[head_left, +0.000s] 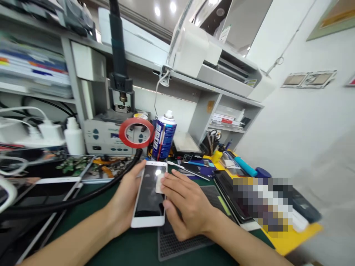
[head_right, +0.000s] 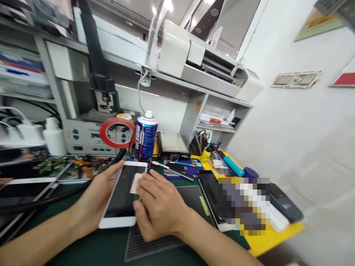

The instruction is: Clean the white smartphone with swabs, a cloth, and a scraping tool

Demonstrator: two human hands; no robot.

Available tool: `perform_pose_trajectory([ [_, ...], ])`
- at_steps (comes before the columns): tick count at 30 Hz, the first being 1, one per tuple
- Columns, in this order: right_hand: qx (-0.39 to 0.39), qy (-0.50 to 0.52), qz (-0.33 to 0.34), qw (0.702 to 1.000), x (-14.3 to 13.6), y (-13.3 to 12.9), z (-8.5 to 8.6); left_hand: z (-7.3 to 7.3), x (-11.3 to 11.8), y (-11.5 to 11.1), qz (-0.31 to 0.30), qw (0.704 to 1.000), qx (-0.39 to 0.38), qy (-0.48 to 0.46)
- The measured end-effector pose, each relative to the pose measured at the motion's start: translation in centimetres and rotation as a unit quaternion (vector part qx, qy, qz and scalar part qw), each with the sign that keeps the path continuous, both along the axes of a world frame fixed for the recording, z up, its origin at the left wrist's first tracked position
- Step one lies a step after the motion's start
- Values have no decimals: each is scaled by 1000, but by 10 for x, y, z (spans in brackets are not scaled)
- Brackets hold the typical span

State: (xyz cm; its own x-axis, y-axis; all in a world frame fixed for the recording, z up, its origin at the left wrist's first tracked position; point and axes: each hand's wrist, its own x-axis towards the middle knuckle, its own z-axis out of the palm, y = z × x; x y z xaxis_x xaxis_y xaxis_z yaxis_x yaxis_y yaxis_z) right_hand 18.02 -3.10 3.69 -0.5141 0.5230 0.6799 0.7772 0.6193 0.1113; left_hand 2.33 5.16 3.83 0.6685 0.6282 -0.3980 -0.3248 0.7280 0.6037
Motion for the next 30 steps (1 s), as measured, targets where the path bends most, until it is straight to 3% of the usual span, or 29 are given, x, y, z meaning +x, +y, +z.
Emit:
perform_pose_trajectory([
  [10,-34,-30,-61,997,5,-1,1,-1,-2,-8,-46,998,18,-25],
  [17,-12,-7,-74,997,12,3,-6,-5,-4,-9,-165,986,40,-3],
  [22,4,23,-71,997,13,1,-3,-9,-2,-9,-217,975,40,41],
  [30,-10,47,-70,996,12,-1,-1,-6,-2,-15,-167,980,103,9],
])
